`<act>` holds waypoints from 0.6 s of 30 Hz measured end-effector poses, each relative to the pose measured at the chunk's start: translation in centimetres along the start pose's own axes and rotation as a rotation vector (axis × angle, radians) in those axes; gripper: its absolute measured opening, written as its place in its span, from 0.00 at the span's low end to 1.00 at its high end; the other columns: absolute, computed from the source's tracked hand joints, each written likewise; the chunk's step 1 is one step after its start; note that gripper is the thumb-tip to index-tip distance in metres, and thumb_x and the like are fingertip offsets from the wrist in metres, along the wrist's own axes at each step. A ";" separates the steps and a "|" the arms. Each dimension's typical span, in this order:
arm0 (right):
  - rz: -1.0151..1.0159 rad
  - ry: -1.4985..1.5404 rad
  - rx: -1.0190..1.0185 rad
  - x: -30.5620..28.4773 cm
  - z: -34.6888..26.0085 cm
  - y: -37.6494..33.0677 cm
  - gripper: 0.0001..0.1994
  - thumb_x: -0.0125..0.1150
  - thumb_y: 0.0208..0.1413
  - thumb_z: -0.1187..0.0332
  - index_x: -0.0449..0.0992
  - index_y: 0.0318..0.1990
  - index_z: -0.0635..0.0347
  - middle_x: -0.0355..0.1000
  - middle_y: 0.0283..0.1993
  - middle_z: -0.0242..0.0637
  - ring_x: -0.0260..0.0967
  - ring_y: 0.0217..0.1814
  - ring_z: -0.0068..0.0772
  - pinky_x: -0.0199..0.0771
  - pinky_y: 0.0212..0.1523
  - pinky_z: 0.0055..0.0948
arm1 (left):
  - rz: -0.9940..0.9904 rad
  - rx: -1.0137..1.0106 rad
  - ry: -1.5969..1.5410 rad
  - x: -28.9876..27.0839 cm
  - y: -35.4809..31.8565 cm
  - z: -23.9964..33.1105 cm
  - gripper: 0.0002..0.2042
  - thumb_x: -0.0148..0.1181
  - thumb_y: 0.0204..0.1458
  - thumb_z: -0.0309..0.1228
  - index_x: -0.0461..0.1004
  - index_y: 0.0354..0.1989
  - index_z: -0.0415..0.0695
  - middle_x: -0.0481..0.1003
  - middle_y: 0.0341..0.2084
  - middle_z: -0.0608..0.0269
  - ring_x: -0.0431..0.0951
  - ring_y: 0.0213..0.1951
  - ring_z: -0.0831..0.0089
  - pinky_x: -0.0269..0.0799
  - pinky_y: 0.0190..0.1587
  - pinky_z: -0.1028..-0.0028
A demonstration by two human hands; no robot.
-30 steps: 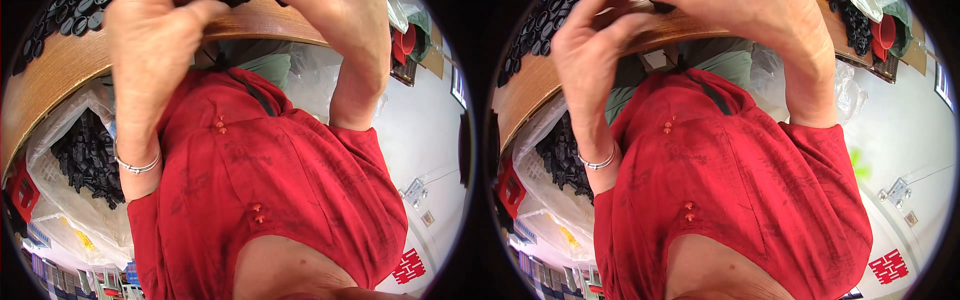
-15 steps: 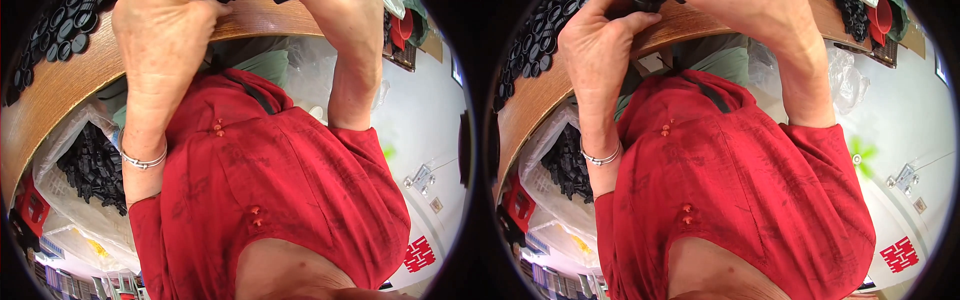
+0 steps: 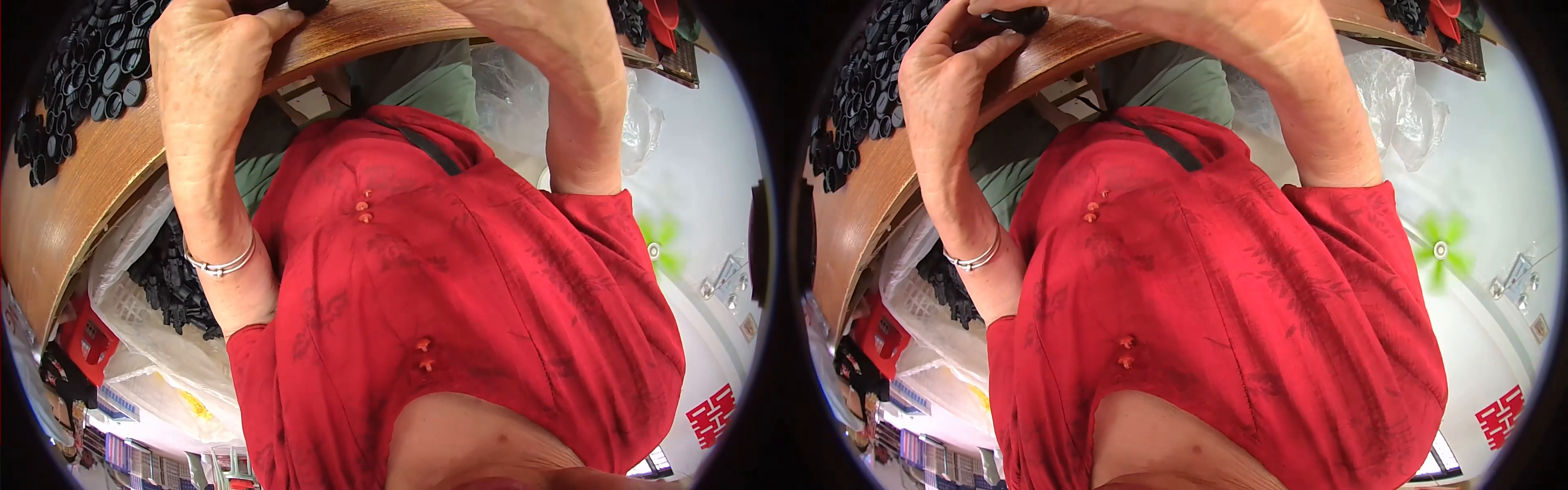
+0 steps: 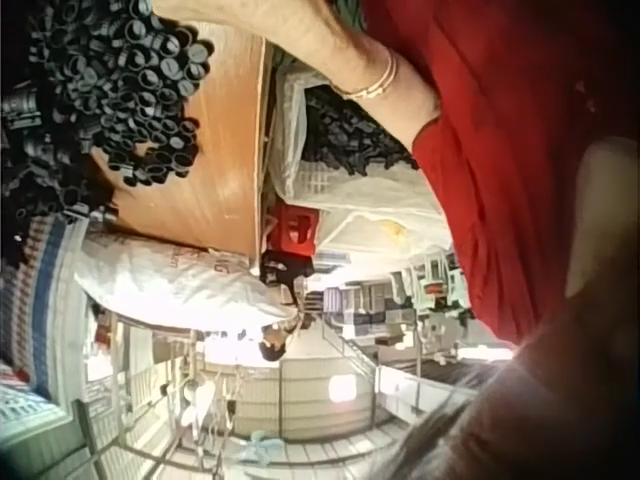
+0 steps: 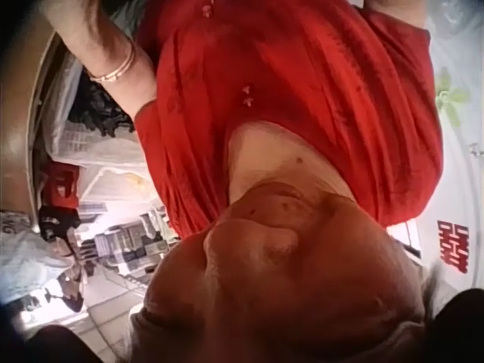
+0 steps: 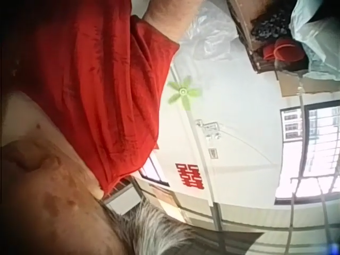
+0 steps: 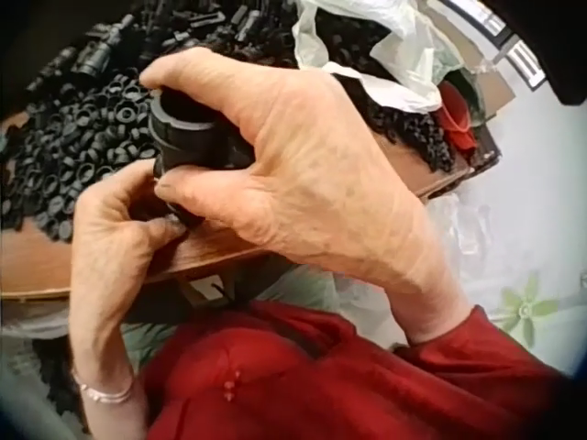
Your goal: The person assembles plastic scopes by attaching caps and rings to the scope bodies by hand.
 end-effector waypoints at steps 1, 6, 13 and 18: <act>-0.003 -0.009 0.021 0.1 0.1 0.0 0.21 0.64 0.45 0.71 0.70 0.49 0.64 0.74 0.31 0.41 0.72 0.32 0.24 0.74 0.33 0.24 | 0.001 0.003 0.005 0.1 -0.1 -0.1 0.17 0.54 0.37 0.09 0.75 0.39 0.35 0.77 0.28 0.67 0.74 0.30 0.82 0.69 0.34 0.82; -0.004 -0.076 0.123 -0.3 0.6 -0.1 0.21 0.63 0.46 0.72 0.70 0.49 0.65 0.74 0.30 0.43 0.73 0.31 0.25 0.74 0.32 0.25 | 0.017 0.087 0.000 0.4 0.2 -0.3 0.13 0.56 0.37 0.11 0.76 0.32 0.36 0.77 0.24 0.68 0.74 0.28 0.82 0.69 0.31 0.82; 0.011 -0.060 -0.121 0.2 -0.3 -0.1 0.19 0.61 0.48 0.73 0.70 0.49 0.65 0.74 0.30 0.48 0.75 0.30 0.31 0.74 0.31 0.27 | 0.099 0.072 0.133 0.0 -0.3 0.5 0.12 0.58 0.37 0.12 0.77 0.33 0.35 0.77 0.24 0.67 0.73 0.26 0.82 0.69 0.31 0.80; -0.047 -0.046 -0.077 0.7 -0.6 0.4 0.19 0.61 0.48 0.73 0.70 0.49 0.64 0.74 0.31 0.48 0.75 0.30 0.34 0.74 0.30 0.28 | 0.110 0.091 0.158 0.2 -0.3 0.8 0.12 0.58 0.38 0.13 0.77 0.34 0.36 0.78 0.24 0.65 0.73 0.26 0.81 0.69 0.31 0.80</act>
Point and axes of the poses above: each hand's wrist, its own y-axis towards the middle knuckle, its own x-axis out of the palm, z = x × y, the point moved 6 cm from there along y, towards the middle knuckle
